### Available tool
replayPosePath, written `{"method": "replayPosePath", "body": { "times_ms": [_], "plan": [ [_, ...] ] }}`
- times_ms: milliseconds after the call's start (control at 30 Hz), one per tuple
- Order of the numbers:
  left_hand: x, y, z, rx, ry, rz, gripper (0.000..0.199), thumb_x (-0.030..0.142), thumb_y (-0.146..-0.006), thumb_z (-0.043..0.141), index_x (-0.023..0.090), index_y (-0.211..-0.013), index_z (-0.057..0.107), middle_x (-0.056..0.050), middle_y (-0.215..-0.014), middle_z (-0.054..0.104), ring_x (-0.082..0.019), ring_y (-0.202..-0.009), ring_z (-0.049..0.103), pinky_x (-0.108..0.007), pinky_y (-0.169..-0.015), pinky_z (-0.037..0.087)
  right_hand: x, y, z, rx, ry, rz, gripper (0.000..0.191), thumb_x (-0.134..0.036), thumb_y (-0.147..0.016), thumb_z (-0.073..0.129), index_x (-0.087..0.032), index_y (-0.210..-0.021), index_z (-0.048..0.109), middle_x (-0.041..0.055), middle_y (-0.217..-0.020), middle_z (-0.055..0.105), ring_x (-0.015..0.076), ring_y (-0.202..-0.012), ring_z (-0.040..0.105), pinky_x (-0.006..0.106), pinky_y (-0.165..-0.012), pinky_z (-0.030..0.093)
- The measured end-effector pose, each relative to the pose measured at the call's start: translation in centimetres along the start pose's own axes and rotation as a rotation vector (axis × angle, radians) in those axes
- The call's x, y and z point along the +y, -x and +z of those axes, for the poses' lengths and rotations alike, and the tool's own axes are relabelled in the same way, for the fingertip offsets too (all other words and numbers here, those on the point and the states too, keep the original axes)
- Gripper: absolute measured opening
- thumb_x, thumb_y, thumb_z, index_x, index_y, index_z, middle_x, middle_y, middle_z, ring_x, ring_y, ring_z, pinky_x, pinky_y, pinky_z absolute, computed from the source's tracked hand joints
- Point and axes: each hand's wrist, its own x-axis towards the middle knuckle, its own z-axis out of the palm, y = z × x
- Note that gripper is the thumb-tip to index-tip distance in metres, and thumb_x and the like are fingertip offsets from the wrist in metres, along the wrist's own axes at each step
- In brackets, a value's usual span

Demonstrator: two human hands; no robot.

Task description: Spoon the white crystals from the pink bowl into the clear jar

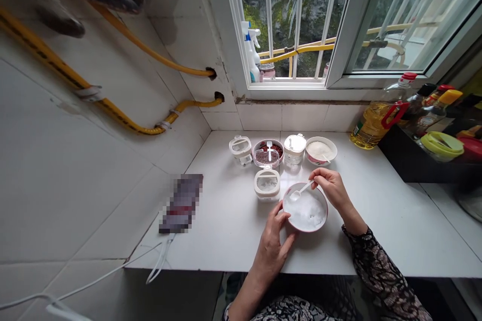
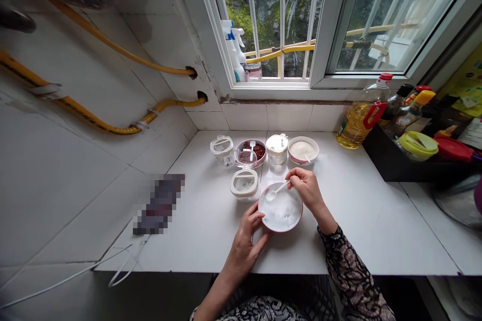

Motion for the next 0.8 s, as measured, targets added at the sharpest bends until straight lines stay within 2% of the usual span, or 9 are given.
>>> {"method": "replayPosePath", "body": {
  "times_ms": [167,433,533,633,733,800],
  "plan": [
    [0.1,0.0,0.0,-0.004,0.006,-0.007,0.040,0.012,-0.091,0.057,0.027,-0.127,0.047,-0.015,-0.154,0.039,-0.030,-0.140,0.052,-0.048,-0.111,0.051,-0.4,-0.2,0.2,0.021,-0.170,0.068,0.014,-0.030,-0.066,0.059,-0.020,-0.065,0.068,-0.0007,-0.052,0.064,0.0162,-0.055,0.060,0.031,-0.066,0.051],
    [-0.2,0.0,-0.1,-0.004,-0.010,-0.001,0.043,0.011,-0.090,0.058,0.028,-0.128,0.046,-0.014,-0.155,0.039,-0.030,-0.140,0.052,-0.048,-0.110,0.051,-1.4,0.0,2.4,0.023,-0.244,-0.029,0.015,-0.033,-0.077,0.063,-0.019,-0.078,0.068,0.0013,-0.067,0.070,0.0182,-0.065,0.068,0.034,-0.072,0.055],
    [-0.2,0.0,-0.1,-0.004,-0.004,0.005,0.043,0.011,-0.090,0.058,0.027,-0.128,0.046,-0.015,-0.155,0.039,-0.030,-0.140,0.052,-0.048,-0.110,0.052,-1.7,0.4,3.2,0.059,-0.174,-0.167,0.015,-0.033,-0.086,0.060,-0.020,-0.085,0.067,0.0030,-0.078,0.072,0.0191,-0.070,0.071,0.034,-0.072,0.056],
    [-0.1,0.0,-0.1,-0.007,-0.005,0.003,0.043,0.010,-0.091,0.057,0.027,-0.129,0.046,-0.015,-0.156,0.038,-0.030,-0.141,0.050,-0.048,-0.110,0.051,-1.5,0.7,3.9,0.090,0.059,-0.421,0.014,-0.026,-0.094,0.055,-0.021,-0.093,0.068,0.0049,-0.084,0.074,0.0204,-0.079,0.070,0.036,-0.077,0.054],
    [0.1,-0.1,-0.1,-0.001,-0.013,0.002,0.042,0.011,-0.091,0.057,0.027,-0.128,0.046,-0.015,-0.154,0.039,-0.029,-0.142,0.049,-0.048,-0.111,0.051,-1.2,0.9,4.3,-0.012,0.369,-0.745,0.022,-0.014,-0.095,0.049,-0.023,-0.095,0.069,0.0036,-0.082,0.076,0.0200,-0.083,0.067,0.042,-0.092,0.047],
    [0.2,-0.1,-0.1,0.006,-0.018,0.001,0.042,0.011,-0.091,0.058,0.027,-0.128,0.047,-0.014,-0.153,0.040,-0.029,-0.142,0.048,-0.048,-0.110,0.051,-1.2,0.9,4.3,-0.076,0.470,-0.862,0.028,-0.008,-0.094,0.046,-0.024,-0.097,0.069,0.0019,-0.081,0.076,0.0190,-0.082,0.067,0.045,-0.101,0.041]
  ]
}}
